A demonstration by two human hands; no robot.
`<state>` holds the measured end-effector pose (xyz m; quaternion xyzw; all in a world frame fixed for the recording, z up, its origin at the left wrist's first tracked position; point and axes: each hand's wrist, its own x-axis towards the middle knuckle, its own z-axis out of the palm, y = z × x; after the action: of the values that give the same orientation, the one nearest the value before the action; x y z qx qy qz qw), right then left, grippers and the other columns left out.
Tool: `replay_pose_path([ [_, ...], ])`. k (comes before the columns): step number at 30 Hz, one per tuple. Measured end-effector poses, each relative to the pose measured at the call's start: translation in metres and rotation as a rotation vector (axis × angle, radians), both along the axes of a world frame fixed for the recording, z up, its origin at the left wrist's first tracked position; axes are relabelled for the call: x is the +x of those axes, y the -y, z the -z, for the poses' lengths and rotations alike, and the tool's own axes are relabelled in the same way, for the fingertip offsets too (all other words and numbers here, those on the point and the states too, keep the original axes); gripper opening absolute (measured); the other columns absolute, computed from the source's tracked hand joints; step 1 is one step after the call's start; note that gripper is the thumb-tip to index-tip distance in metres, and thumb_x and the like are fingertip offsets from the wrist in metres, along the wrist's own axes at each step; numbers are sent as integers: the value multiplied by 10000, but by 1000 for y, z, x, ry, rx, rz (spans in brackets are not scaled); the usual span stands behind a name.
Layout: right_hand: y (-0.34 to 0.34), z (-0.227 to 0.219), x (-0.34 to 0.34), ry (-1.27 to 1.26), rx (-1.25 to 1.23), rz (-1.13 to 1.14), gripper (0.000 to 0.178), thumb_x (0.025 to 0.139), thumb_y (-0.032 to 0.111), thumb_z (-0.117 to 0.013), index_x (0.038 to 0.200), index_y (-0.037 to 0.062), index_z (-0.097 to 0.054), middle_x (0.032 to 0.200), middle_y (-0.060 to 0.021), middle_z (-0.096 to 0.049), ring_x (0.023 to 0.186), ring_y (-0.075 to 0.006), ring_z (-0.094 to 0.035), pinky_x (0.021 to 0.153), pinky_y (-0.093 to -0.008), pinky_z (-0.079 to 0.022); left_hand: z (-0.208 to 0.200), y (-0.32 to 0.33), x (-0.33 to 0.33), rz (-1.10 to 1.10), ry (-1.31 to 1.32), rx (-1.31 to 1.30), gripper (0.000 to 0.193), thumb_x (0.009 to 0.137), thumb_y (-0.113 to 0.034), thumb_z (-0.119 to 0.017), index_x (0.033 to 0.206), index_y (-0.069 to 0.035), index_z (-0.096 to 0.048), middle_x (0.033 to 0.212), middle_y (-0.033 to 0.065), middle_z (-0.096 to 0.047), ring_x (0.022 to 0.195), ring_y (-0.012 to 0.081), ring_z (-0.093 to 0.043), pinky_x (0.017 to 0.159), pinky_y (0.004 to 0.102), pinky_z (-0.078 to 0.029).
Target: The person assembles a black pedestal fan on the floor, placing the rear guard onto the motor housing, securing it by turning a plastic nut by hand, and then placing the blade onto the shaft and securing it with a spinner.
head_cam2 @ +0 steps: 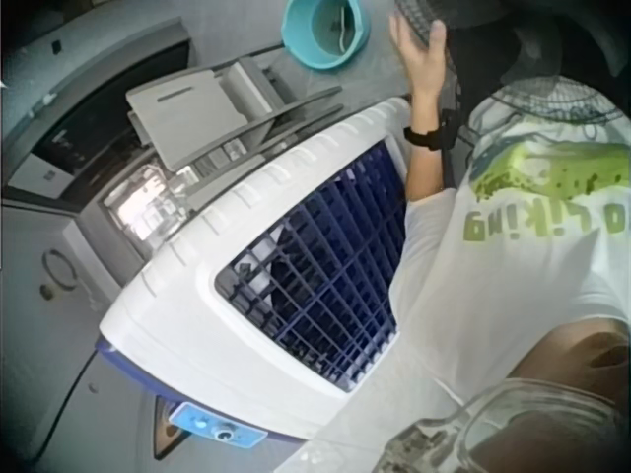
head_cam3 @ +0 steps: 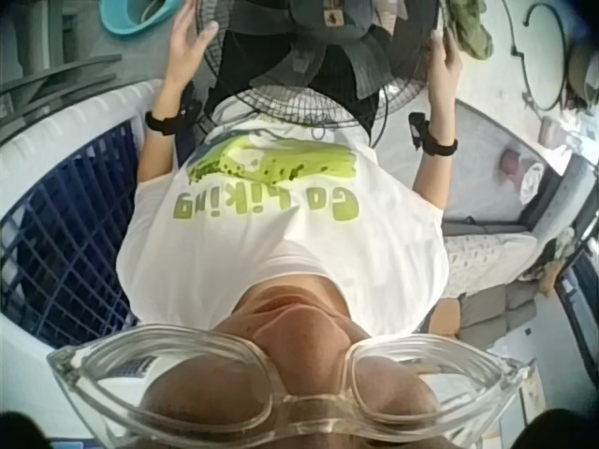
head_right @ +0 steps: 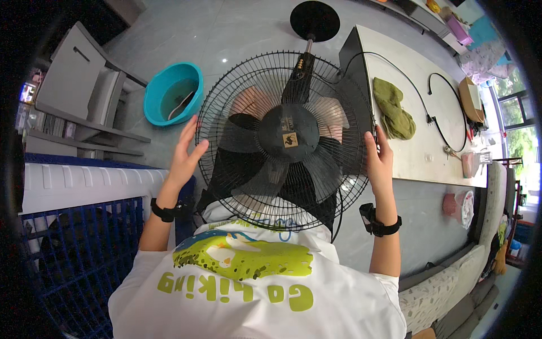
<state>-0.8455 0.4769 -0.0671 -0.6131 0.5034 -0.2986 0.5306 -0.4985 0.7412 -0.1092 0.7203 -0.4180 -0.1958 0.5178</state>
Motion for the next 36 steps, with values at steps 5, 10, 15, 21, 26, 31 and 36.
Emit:
replay_pose_path([
  [5, 5, 26, -1, -271, -316, -45, 597, 941, 398, -598, 1301, -70, -508, 1041, -114, -562, 836, -164, -531, 761, -263, -434, 9, -3, -15, 85, -286, -72, 655, 922, -199, -631, 1428, 77, -321, 1429, 155, -412, 1290, 192, -421, 1085, 327, -316],
  [10, 5, 29, 2, -478, -410, -86, 581, 928, 420, -599, 1239, -70, -562, 985, -129, -547, 798, -192, -542, 726, -285, -446, 12, -4, -22, 23, -447, -101, 696, 938, -144, -607, 1471, 70, -213, 1419, 150, -418, 1263, 168, -439, 1056, 292, -346],
  [15, 5, 26, 10, -489, -413, -146, 532, 921, 400, -612, 1187, -60, -598, 1010, -123, -557, 799, -187, -547, 722, -289, -451, 15, -5, -22, 15, -392, -43, 705, 935, -139, -608, 1475, 65, -204, 1422, 161, -409, 1261, 177, -442, 1060, 300, -345],
  [21, 16, 37, 6, -404, -507, -164, 393, 932, 300, -625, 1197, 10, -612, 1044, -71, -586, 872, -139, -580, 752, -252, -456, 8, 2, -23, 5, -404, -73, 704, 934, -131, -607, 1476, 60, -200, 1420, 162, -410, 1262, 184, -444, 1060, 304, -346],
  [26, 12, 41, 0, -222, -247, -133, 467, 916, 343, -647, 1230, 13, -544, 1098, -143, -627, 1031, -188, -570, 897, -322, -450, 11, 11, -22, -37, -383, -108, 648, 942, -77, -576, 1472, 51, -225, 1479, 185, -350, 1301, 198, -415, 1072, 319, -336],
  [31, 1, 33, 5, -77, -110, -113, 540, 889, 370, -674, 1218, -35, -537, 1182, -137, -610, 1079, -193, -566, 915, -305, -446, -15, 11, -6, -84, -227, -142, 607, 912, -33, -575, 1448, 36, -301, 1479, 182, -351, 1349, 257, -384, 1109, 371, -304],
  [36, 6, 50, 4, -86, -216, -281, 559, 884, 415, -656, 1224, -8, -523, 1397, -246, -457, 1380, -364, -345, 1097, -406, -291, -52, 35, 13, -157, -677, -43, 533, 943, -217, -580, 1427, -77, -404, 1226, 61, -573, 878, 87, -604, 661, 184, -493],
])
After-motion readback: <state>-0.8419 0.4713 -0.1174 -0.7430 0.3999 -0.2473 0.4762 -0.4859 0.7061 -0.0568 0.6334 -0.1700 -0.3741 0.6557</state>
